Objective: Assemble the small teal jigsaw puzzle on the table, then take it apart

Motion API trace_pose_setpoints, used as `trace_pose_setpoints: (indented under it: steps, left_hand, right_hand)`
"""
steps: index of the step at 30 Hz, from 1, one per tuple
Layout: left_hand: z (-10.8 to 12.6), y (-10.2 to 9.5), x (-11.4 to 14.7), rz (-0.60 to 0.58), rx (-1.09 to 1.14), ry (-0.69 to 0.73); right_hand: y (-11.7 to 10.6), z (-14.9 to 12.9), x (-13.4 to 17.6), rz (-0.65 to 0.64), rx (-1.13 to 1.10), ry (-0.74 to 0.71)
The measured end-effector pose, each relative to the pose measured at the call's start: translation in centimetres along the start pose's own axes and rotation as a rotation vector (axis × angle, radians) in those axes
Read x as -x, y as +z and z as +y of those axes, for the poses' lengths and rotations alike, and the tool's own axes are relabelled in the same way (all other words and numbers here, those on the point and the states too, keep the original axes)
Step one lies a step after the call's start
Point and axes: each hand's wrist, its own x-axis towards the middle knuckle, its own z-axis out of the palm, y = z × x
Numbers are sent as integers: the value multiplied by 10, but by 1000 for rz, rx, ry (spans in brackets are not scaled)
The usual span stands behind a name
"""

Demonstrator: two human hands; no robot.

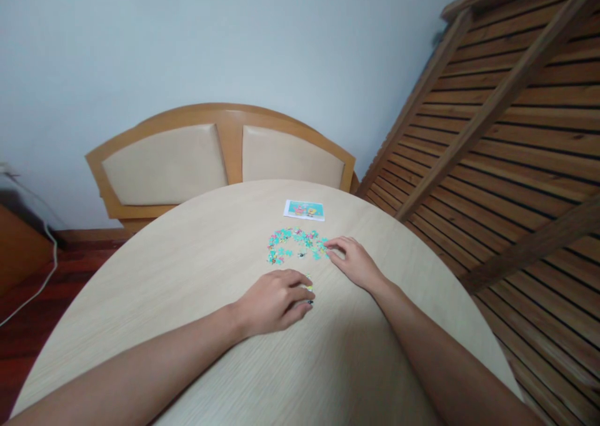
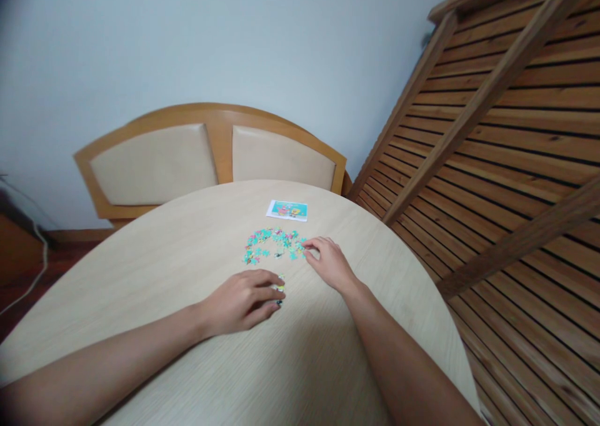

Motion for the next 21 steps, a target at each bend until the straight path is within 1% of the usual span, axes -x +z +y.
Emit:
trace_pose_setpoints:
  steps: [2,5,7,9,11,13,15,17,19,21]
  left_hand:
    - [-2,-3,0,32,-12,-42]
    - [-14,-11,1,133,-87,-213]
    - [-27,-15,4,181,-166,-320]
    - [-40,-18,6,190,-206,-389]
    - [-51,-18,8,182,-197,-414]
    - [-58,-16,8,185,-163,-441]
    - [-61,-14,7,205,-141,-466]
    - [-61,-12,6,227,-137,-471]
    - [-57,-12,4,240,-122,-428]
    - [-49,-13,3,233,-78,-317]
  right_hand:
    - [-1,1,0,10,-24,22]
    - [-2,-2,-1,10,-20,1]
    - [-3,-9,0,-22,8,-76]
    - [-2,-21,1,-83,37,-172]
    - [1,-34,3,-154,79,-235]
    - [5,-43,6,-215,126,-248]
    - [8,-45,8,-226,155,-228]
    - [9,-43,9,-192,175,-183]
    - [8,-39,9,-160,187,-148]
    - [7,-37,8,-170,191,-156]
